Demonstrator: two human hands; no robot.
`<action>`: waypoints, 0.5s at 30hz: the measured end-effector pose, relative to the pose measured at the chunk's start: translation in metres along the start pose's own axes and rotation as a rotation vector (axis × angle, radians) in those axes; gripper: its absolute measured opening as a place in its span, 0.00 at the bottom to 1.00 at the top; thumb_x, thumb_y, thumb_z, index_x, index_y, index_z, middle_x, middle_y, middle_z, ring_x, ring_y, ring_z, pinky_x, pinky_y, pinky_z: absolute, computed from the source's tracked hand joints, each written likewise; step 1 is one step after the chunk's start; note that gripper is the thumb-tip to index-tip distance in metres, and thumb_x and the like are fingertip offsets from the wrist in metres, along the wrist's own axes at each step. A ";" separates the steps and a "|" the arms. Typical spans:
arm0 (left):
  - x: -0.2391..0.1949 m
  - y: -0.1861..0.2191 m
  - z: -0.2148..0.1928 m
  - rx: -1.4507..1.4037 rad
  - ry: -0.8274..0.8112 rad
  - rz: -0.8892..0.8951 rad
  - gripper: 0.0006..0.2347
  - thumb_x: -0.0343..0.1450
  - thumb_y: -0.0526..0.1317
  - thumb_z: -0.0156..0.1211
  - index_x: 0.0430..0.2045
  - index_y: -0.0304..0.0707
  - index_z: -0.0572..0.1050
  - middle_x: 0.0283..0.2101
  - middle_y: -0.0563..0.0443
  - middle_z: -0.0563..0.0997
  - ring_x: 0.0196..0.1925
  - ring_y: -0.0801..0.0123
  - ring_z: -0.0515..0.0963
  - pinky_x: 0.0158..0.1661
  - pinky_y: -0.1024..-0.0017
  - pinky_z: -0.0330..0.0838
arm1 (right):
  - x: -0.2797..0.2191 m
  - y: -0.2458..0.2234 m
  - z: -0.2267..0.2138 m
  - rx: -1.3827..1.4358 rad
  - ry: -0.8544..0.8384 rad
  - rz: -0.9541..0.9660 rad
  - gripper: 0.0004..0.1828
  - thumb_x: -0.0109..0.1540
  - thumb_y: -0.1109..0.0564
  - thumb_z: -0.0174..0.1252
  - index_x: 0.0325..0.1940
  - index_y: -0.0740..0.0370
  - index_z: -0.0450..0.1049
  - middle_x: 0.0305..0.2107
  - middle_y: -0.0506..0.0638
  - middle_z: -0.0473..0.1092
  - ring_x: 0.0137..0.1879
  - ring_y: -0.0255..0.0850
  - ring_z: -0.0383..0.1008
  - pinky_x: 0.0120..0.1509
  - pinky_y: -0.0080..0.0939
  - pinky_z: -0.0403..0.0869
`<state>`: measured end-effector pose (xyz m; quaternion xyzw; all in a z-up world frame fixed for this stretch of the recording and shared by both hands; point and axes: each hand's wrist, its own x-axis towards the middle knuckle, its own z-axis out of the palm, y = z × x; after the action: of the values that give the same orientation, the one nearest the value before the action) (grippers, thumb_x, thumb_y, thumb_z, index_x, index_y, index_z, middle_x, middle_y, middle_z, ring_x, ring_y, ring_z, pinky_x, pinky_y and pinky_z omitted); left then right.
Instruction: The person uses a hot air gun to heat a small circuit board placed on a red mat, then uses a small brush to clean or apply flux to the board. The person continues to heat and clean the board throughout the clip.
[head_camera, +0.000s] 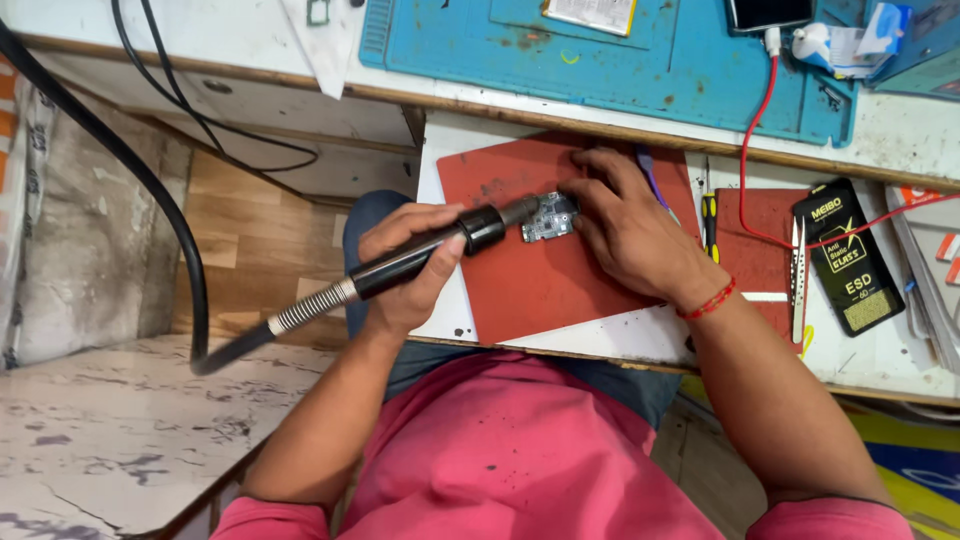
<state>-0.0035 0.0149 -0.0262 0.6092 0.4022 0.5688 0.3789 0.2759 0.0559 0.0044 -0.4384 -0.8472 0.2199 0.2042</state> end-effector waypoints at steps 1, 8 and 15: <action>-0.002 0.001 0.001 -0.007 -0.006 0.003 0.09 0.72 0.36 0.66 0.41 0.28 0.79 0.43 0.39 0.84 0.43 0.63 0.85 0.48 0.71 0.79 | 0.000 0.001 0.000 0.020 -0.018 -0.004 0.23 0.60 0.65 0.60 0.60 0.66 0.70 0.64 0.65 0.61 0.70 0.62 0.61 0.72 0.53 0.66; -0.003 0.005 0.000 0.112 -0.022 0.059 0.09 0.70 0.35 0.67 0.40 0.28 0.79 0.44 0.39 0.84 0.46 0.61 0.86 0.49 0.70 0.79 | 0.006 0.012 -0.003 0.096 -0.031 -0.041 0.23 0.59 0.65 0.57 0.60 0.65 0.71 0.65 0.64 0.61 0.70 0.61 0.62 0.71 0.51 0.67; -0.004 0.002 0.005 0.071 0.019 0.075 0.10 0.72 0.36 0.68 0.44 0.30 0.79 0.47 0.39 0.84 0.47 0.62 0.85 0.51 0.71 0.80 | 0.003 0.018 -0.002 0.059 0.006 -0.081 0.22 0.60 0.65 0.60 0.59 0.66 0.72 0.64 0.63 0.63 0.70 0.60 0.63 0.73 0.53 0.66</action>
<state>0.0013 0.0106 -0.0266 0.6313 0.4026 0.5739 0.3316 0.2871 0.0684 -0.0033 -0.3983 -0.8567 0.2351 0.2285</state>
